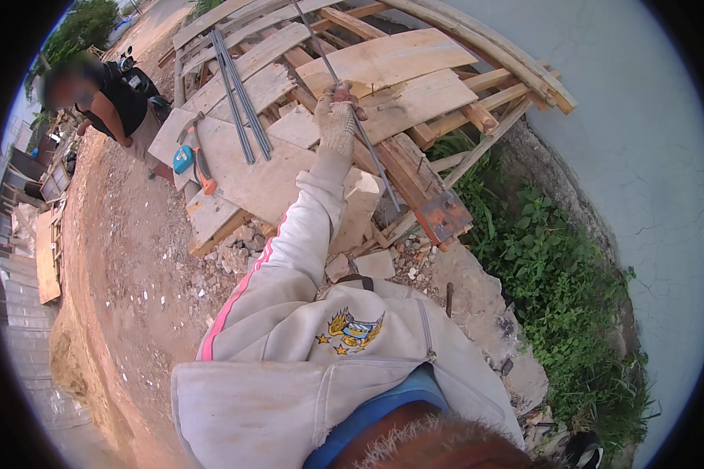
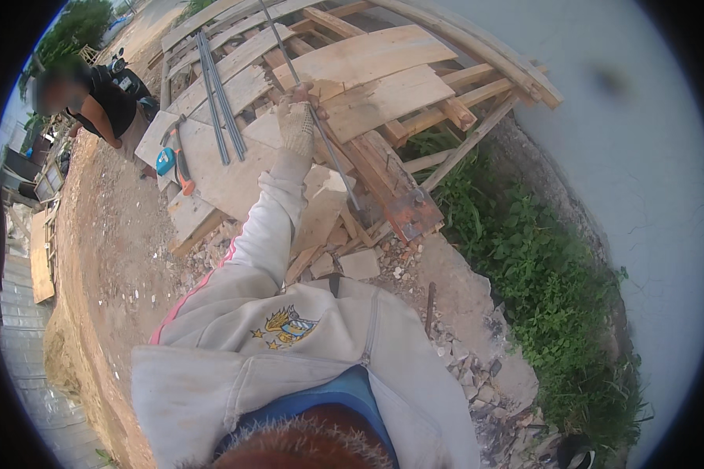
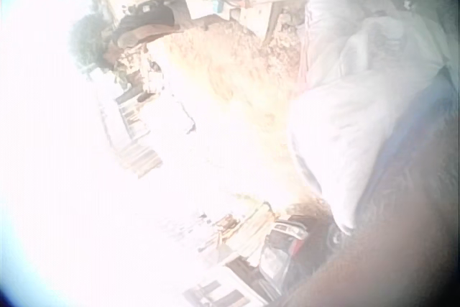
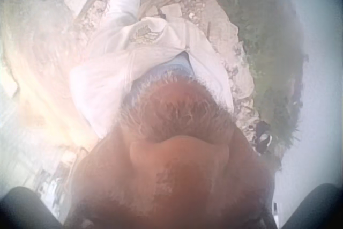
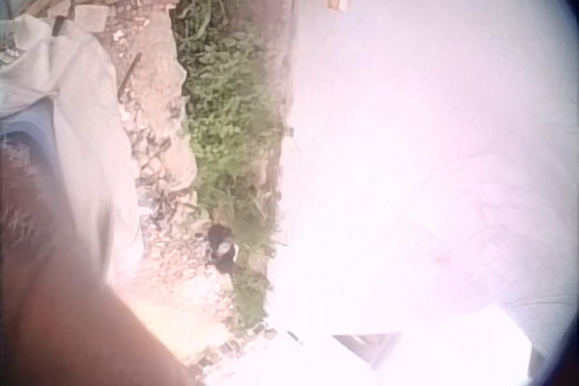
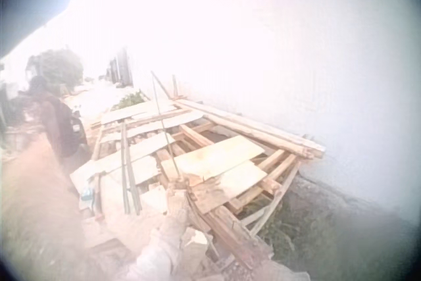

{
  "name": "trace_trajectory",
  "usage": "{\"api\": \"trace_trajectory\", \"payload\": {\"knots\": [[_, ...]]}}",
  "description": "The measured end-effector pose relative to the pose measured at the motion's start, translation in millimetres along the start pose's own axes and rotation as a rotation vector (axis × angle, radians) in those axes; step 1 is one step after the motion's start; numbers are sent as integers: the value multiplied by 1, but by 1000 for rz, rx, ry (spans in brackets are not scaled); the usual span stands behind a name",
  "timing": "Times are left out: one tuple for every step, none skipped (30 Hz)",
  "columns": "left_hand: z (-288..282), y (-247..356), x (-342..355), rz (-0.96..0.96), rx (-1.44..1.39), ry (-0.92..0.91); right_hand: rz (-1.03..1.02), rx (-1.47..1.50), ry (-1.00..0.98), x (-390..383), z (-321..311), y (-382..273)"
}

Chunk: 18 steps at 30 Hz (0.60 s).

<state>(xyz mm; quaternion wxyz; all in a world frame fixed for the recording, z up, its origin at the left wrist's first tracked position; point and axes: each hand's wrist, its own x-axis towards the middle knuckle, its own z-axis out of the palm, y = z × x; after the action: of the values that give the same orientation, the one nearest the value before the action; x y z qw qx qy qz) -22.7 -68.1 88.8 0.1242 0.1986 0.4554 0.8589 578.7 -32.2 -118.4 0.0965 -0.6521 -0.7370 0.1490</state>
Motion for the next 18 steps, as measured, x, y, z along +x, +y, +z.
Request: {"api": "trace_trajectory", "payload": {"knots": [[19, 3, 10, 7, 235, 38, 13, 1, -11, -5, 0, 2], [30, -5, 26, 22, 354, 81, 22, 8, -22, -8, 2, 2], [17, -28, 61, 78, 430, 93, 12, 23, -39, -7, 6, -3], [10, -57, 85, 129, 495, 90, 18, 34, -50, -8, 8, -3], [20, -74, 91, 31, 343, 20, 41, 41, -53, -11, 10, -1], [32, -83, 93, -63, 193, -45, 60, 51, -58, -15, 12, 2], [41, -93, 92, -157, 43, -104, 78, 58, -62, -18, 14, 4], [54, -102, 83, -150, 84, -76, 93, 66, -67, -21, 16, 6], [71, -111, 70, -141, 125, -47, 108, 72, -71, -25, 18, 8], [82, -119, 60, -131, 166, -18, 122, 77, -74, -28, 20, 11], [78, -130, 60, -176, 104, -66, 127, 82, -83, -30, 22, 12], [72, -144, 61, -221, 39, -115, 136, 86, -90, -32, 24, 13], [66, -160, 60, -218, 43, -118, 142, 89, -98, -34, 26, 14], [67, -171, 55, -218, 42, -126, 157, 93, -98, -36, 27, 16], [69, -184, 50, -168, 111, -91, 169, 91, -100, -39, 29, 18], [70, -196, 44, -118, 180, -56, 186, 90, -102, -42, 31, 20], [62, -209, 47, -204, 131, -121, 199, 91, -103, -46, 32, 22], [42, -222, 60, -283, 86, -177, 204, 92, -107, -47, 33, 22]]}}
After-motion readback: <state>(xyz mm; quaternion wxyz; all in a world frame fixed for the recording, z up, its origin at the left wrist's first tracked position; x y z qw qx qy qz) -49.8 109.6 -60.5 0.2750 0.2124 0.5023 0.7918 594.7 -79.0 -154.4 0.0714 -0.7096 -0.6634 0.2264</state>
